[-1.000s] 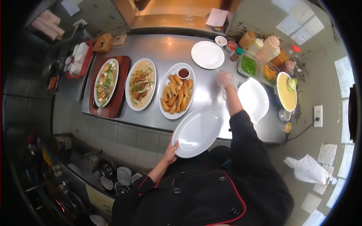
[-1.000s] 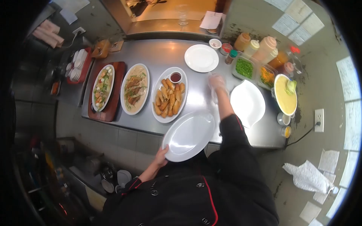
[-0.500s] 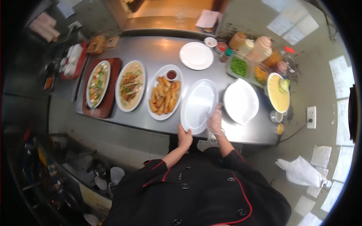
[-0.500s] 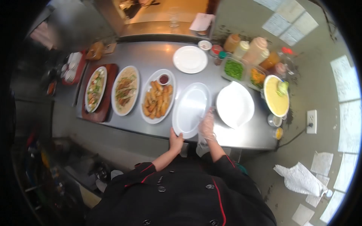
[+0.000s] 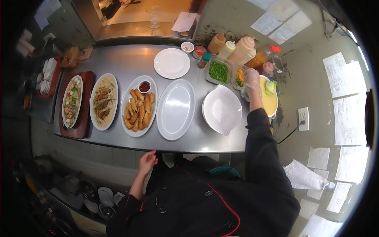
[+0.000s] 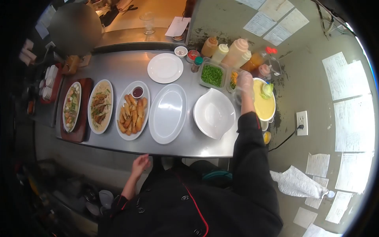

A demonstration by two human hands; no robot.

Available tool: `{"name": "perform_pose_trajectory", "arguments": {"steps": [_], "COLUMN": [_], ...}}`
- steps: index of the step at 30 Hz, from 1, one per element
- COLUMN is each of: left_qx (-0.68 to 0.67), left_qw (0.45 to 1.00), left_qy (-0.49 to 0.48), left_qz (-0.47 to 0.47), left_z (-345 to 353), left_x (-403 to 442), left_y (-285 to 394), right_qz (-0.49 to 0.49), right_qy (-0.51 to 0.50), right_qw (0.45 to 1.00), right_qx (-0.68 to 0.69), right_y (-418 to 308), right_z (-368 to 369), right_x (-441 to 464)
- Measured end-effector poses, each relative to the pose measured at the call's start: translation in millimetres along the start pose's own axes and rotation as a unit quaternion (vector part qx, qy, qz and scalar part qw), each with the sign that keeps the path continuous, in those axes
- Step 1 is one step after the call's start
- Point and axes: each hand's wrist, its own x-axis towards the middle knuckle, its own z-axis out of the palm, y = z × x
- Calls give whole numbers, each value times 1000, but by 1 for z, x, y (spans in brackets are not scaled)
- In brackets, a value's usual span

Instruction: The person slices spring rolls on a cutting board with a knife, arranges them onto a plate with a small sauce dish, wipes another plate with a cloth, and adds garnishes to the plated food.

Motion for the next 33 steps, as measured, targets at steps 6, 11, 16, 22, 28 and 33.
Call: {"name": "perform_pose_trajectory", "arguments": {"steps": [6,11,16,22,28,33], "left_qx": [22,196,107,198,108,148], "left_qw": [973,945,961,955,959,950], "left_qy": [194,203,202,166,200,212], "left_qz": [-126,-165,-157,-143,-167,-173], "left_z": [-106,-153,-161,-145,-115,-119], "left_x": [-87,-177,-225,-210,-178,-186], "left_y": [-143,-216,-264,-221,-175,-165], "right_qz": [-19,-40,-98,45,9,-64], "right_qy": [-211,-100,-222,-314,-168,-145], "right_qw": [971,988,965,948,986,976], "right_qx": [-109,-112,-102,-17,-13,-152], "right_y": [11,35,48,54,17,43], "right_z": [46,105,46,27,36,67], "right_x": [14,18,49,62,30,42]}}
